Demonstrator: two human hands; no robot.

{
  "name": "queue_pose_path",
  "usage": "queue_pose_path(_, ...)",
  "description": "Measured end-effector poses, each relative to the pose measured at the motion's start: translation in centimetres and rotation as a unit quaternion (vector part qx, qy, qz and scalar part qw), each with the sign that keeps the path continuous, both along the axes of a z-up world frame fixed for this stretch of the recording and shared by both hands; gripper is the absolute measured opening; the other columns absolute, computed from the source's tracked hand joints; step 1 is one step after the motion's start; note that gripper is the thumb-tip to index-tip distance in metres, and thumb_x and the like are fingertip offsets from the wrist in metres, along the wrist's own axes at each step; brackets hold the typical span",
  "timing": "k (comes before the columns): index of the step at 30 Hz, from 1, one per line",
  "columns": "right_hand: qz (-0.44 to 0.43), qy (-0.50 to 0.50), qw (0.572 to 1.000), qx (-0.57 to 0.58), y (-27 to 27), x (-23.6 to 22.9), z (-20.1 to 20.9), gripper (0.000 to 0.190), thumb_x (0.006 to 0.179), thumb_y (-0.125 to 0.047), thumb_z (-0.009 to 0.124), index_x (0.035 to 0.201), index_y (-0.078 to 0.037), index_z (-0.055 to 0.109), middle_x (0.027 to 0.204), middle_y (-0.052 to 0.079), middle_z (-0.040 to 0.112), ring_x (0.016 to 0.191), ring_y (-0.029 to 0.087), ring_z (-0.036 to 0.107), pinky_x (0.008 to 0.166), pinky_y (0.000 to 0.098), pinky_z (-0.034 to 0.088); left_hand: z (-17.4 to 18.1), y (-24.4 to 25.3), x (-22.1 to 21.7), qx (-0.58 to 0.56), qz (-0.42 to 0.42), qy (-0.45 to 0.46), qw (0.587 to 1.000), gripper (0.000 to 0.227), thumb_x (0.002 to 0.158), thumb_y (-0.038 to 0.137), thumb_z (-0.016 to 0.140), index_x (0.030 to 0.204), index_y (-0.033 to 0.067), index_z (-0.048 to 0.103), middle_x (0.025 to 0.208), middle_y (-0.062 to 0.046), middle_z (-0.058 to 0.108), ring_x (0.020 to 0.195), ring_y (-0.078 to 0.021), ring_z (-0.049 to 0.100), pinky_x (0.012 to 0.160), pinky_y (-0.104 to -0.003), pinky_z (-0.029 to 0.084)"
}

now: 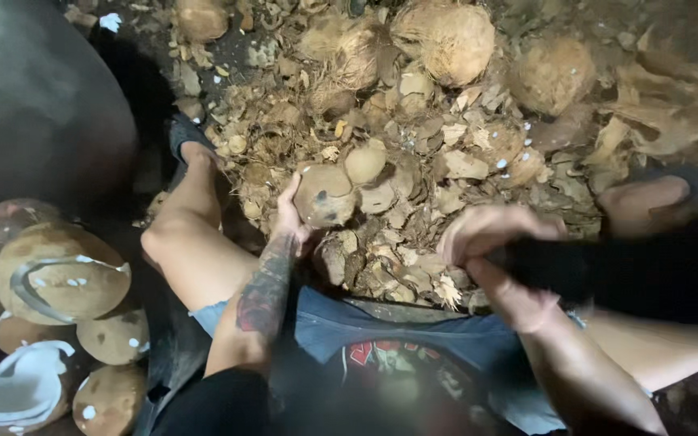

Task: The person husks coconuts using a billhook while sitting on the floor, placing the husked coconuts into a large container.

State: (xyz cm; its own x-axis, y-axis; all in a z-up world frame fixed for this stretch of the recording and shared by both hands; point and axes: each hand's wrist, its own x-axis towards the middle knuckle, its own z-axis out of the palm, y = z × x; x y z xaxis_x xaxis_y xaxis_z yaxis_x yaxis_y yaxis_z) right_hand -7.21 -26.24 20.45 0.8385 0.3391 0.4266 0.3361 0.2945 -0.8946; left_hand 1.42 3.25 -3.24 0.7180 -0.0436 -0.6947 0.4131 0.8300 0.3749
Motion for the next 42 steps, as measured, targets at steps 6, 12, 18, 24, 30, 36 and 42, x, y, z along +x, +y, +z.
queue_pose_path(6, -0.084, 0.343, 0.911, -0.215, 4.0, -3.4, -15.7, 0.01, 0.072, -0.005, 0.062, 0.063, -0.001, 0.061, 0.05, 0.016, 0.059, 0.042, 0.03, 0.063, 0.04, 0.0419, 0.048, 0.4, -0.9, -0.6, -0.034, 0.066, 0.015, 0.997, 0.06, 0.07, 0.038, 0.091, 0.12, 0.0082, 0.077, 0.12, -0.016, 0.077, 0.106, -0.0393, 0.075, 0.094, -0.059, 0.063)
queue_pose_path(12, -0.08, 0.56, 0.799, -0.204, 3.9, -2.7, -13.5, 0.01, 0.065, 0.002, 0.059, 0.056, 0.006, 0.058, 0.037, 0.02, 0.046, 0.026, 0.03, 0.051, 0.026, 0.0411, 0.044, 3.6, -0.4, 0.7, -0.068, 0.098, -0.032, 0.992, 0.072, 0.08, 0.071, 0.07, 0.126, 0.0158, 0.074, 0.128, -0.012, 0.077, 0.111, -0.036, 0.077, 0.1, -0.055, 0.063)
queue_pose_path(18, -0.122, 0.226, 0.958, -0.125, 3.2, -1.4, 0.7, 0.01, 0.076, 0.005, 0.07, 0.067, 0.002, 0.069, 0.05, 0.02, 0.068, 0.039, 0.026, 0.07, 0.047, 0.0313, 0.057, -3.4, 1.5, 0.6, 0.022, -0.029, -0.026, 0.999, 0.057, 0.071, 0.03, 0.089, 0.122, 0.01, 0.074, 0.116, -0.014, 0.076, 0.095, -0.0337, 0.077, 0.08, -0.045, 0.07)
queue_pose_path(24, -0.105, 0.181, 0.951, -0.226, 3.3, -2.7, -12.2, 0.018, 0.09, -0.01, 0.068, 0.078, 0.003, 0.067, 0.061, 0.016, 0.065, 0.047, 0.03, 0.065, 0.047, 0.038, 0.054, -1.5, -1.6, -0.7, 0.032, -0.011, -0.031, 0.999, 0.066, 0.074, 0.04, 0.091, 0.125, 0.0051, 0.068, 0.115, -0.021, 0.074, 0.099, -0.0397, 0.074, 0.086, -0.057, 0.064)
queue_pose_path(30, -0.11, 0.569, 0.763, -0.286, 4.6, -3.7, -17.4, 0.02, 0.081, -0.007, 0.069, 0.072, 0.009, 0.062, 0.043, 0.02, 0.052, 0.027, 0.03, 0.053, 0.022, 0.0438, 0.044, -2.5, -0.6, 0.6, -0.006, 0.076, -0.055, 0.996, 0.067, 0.08, 0.042, 0.081, 0.138, 0.0119, 0.066, 0.133, -0.017, 0.07, 0.115, -0.0381, 0.072, 0.1, -0.054, 0.061)
queue_pose_path(36, -0.131, 0.291, 0.939, -0.127, 3.4, -1.9, -6.5, 0.012, 0.079, 0.007, 0.077, 0.073, 0.002, 0.068, 0.05, 0.015, 0.066, 0.036, 0.02, 0.064, 0.033, 0.0339, 0.051, 2.0, -0.5, -0.5, -0.003, 0.049, -0.023, 0.999, 0.056, 0.086, 0.054, 0.079, 0.119, 0.0088, 0.073, 0.111, -0.016, 0.078, 0.092, -0.0356, 0.079, 0.079, -0.052, 0.07)
queue_pose_path(42, -0.101, 0.153, 0.936, -0.301, 2.5, -3.3, -12.7, 0.013, 0.082, -0.022, 0.073, 0.075, -0.011, 0.074, 0.064, 0.006, 0.071, 0.051, 0.021, 0.069, 0.049, 0.031, 0.051, 2.6, -1.8, -0.7, 0.003, 0.052, 0.019, 0.998, 0.06, 0.078, 0.048, 0.086, 0.12, 0.006, 0.075, 0.113, -0.02, 0.077, 0.092, -0.0405, 0.078, 0.079, -0.057, 0.068)
